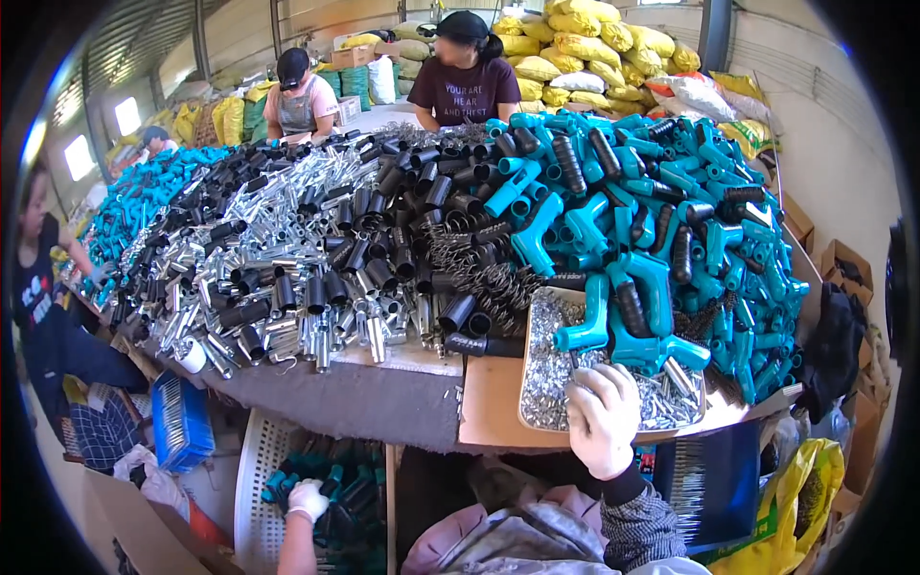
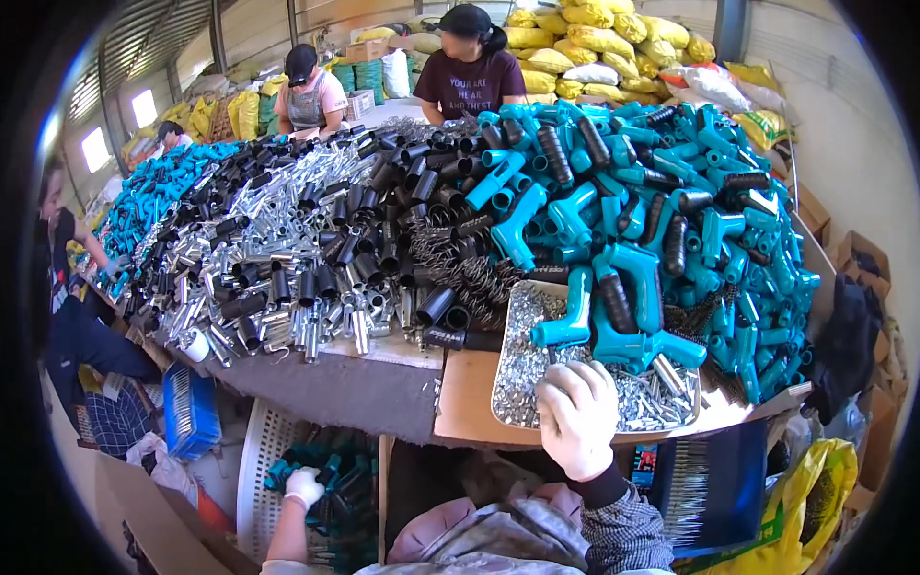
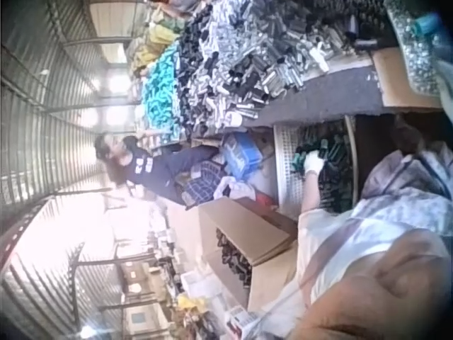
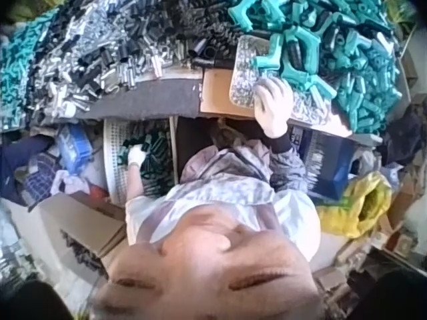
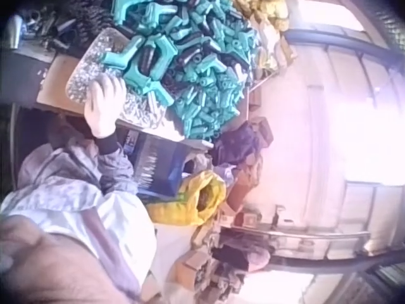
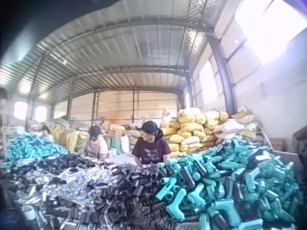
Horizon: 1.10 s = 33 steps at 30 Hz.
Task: Assembling industrial hand tools by inserting metal springs and components into teal plastic handles.
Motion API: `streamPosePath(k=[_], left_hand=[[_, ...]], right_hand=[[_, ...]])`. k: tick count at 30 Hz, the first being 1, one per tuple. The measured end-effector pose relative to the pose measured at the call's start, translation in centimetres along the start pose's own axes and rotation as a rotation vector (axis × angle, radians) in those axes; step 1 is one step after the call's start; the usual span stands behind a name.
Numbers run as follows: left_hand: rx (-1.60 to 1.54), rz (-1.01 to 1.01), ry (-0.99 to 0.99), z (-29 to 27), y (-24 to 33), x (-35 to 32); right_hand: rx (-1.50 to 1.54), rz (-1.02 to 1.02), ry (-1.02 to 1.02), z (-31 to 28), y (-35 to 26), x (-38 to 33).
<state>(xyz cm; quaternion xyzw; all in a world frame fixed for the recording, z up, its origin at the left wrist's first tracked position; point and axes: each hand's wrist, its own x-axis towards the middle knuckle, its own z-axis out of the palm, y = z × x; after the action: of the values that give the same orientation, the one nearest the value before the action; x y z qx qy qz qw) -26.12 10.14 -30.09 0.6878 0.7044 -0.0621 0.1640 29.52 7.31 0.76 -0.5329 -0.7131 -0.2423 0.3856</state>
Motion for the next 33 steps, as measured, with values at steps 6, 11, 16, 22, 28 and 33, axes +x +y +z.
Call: streamPosePath(k=[6,11,16,22,28,33], left_hand=[[0.077,-0.142,-0.244,-0.2,6.4,1.5],[0.125,0.033,-0.421,-3.4,7.8,1.5],[0.162,0.18,-0.531,-4.0,8.5,-0.4],[-0.064,0.517,-0.1,-18.0,15.9,-6.8],[-0.265,0.85,0.043,-31.0,24.5,-9.9],[-0.206,0.811,0.122,-33.1,27.0,-4.9]], right_hand=[[-0.002,0.008,0.005,-0.6,-0.3,-0.1],[0.063,-0.019,0.014,-0.4,0.3,-0.6],[0.227,0.004,0.091,-2.0,-0.9,-0.6],[0.783,-0.017,-0.234,-2.7,-6.0,-0.4],[0.798,-0.068,-0.548,3.5,-7.7,-0.4],[0.872,0.08,-0.41,7.7,-6.4,-2.4]])
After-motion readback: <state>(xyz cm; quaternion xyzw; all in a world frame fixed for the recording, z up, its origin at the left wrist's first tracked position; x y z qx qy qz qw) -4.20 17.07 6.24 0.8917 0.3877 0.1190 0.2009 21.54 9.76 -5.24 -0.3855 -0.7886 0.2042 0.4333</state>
